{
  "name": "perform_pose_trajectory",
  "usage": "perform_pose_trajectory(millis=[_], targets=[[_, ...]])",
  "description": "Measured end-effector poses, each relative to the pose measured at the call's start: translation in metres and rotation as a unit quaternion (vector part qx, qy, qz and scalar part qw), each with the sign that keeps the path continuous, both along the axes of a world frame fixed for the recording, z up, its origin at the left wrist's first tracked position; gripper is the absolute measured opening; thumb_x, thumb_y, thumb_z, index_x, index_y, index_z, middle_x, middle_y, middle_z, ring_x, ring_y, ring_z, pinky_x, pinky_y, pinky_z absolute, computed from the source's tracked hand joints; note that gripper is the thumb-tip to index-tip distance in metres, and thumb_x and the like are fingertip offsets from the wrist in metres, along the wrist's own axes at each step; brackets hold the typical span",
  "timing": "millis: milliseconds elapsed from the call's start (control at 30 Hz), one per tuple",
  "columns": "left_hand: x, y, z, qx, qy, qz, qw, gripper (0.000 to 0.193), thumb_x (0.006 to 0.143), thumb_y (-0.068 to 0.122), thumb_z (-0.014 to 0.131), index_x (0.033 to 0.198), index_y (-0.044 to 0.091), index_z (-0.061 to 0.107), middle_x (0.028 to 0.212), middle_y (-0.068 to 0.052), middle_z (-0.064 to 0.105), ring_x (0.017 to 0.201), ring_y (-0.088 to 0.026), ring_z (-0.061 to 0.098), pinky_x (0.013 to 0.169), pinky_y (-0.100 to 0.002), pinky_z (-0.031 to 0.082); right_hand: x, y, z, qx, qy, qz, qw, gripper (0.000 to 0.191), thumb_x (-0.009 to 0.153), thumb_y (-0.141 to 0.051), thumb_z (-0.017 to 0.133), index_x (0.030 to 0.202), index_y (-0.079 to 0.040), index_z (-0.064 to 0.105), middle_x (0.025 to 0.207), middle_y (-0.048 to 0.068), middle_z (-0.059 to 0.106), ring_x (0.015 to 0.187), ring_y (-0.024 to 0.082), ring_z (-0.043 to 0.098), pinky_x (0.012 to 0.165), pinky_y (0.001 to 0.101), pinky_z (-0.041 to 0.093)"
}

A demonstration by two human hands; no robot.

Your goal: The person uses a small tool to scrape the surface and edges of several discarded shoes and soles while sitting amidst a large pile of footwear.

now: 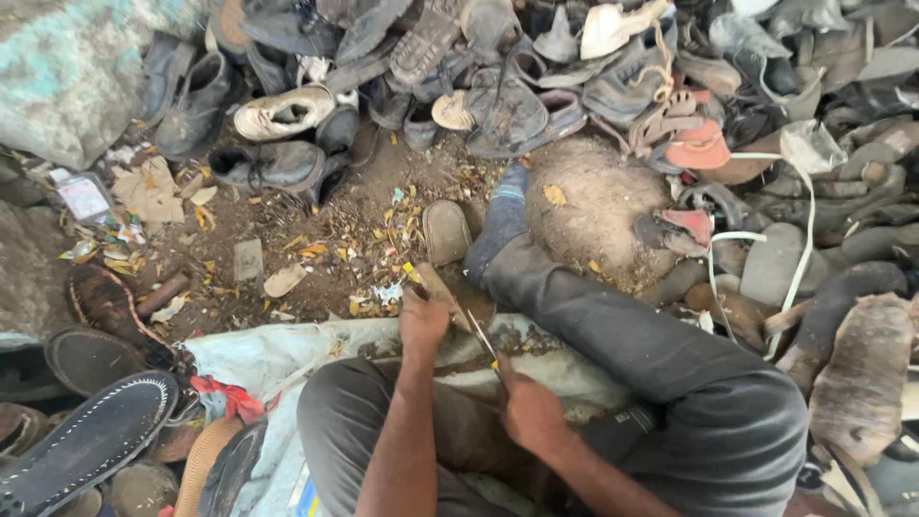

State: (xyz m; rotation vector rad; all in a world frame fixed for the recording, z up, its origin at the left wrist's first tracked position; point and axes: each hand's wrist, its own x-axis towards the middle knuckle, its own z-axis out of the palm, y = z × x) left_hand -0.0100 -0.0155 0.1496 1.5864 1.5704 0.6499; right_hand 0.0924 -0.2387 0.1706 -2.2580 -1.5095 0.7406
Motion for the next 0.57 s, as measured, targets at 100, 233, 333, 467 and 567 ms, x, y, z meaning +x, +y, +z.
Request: perform_pose_trajectory(millis=[100,233,333,467,567], targets=[[0.026,-0.007,0.054,0.019,0.214,-0.106,0.971,0.086,0.075,0.012,0.071,0.152,0.0,0.034,0.15,-0.03,0.032,0.139,-0.047,0.032,0.116,-0.056,0.027,-0.005,0.013,0.001,-0.009,-0.02,0.009,1.0,0.065,0.089,-0.015,0.057,0.151,-0.008,0.038,0.1,0.023,0.069,0.088,0.046,0.067,0.076,0.0563,0.052],[0.077,0.002,0.085,0.259,0.401,-0.211,0.853,0.07,0.083,0.027,0.061,0.142,-0.007,0.044,0.149,-0.025,0.041,0.142,-0.043,0.036,0.115,-0.057,0.027,-0.02,0.007,0.008,-0.03,-0.015,0.003,0.999,0.053,0.1,-0.023,0.053,0.148,-0.004,0.039,0.105,0.02,0.069,0.088,0.042,0.07,0.077,0.0518,0.056],[0.082,0.032,0.09,0.029,0.547,-0.342,0.763,0.05,0.105,0.031,0.045,0.141,-0.002,0.056,0.149,-0.026,0.05,0.139,-0.042,0.05,0.115,-0.058,0.037,-0.02,0.012,0.017,-0.036,-0.009,-0.001,0.999,0.054,0.1,-0.023,0.052,0.148,-0.004,0.039,0.105,0.02,0.07,0.088,0.042,0.07,0.077,0.0527,0.054],[0.038,0.042,0.055,-0.015,0.445,-0.276,0.852,0.047,0.102,0.026,0.047,0.139,-0.002,0.057,0.138,-0.023,0.061,0.127,-0.034,0.062,0.101,-0.046,0.054,-0.011,0.014,0.019,-0.015,0.008,-0.025,1.0,0.053,0.1,-0.029,0.054,0.148,-0.01,0.043,0.107,0.021,0.073,0.092,0.041,0.071,0.078,0.052,0.055],[0.008,0.049,0.02,-0.032,0.364,-0.226,0.903,0.05,0.102,0.029,0.047,0.141,-0.001,0.054,0.139,-0.022,0.06,0.128,-0.038,0.062,0.104,-0.049,0.051,0.002,0.02,0.022,-0.085,0.069,-0.08,0.991,0.055,0.104,-0.036,0.052,0.156,-0.024,0.04,0.109,0.021,0.075,0.099,0.039,0.071,0.087,0.0512,0.055]])
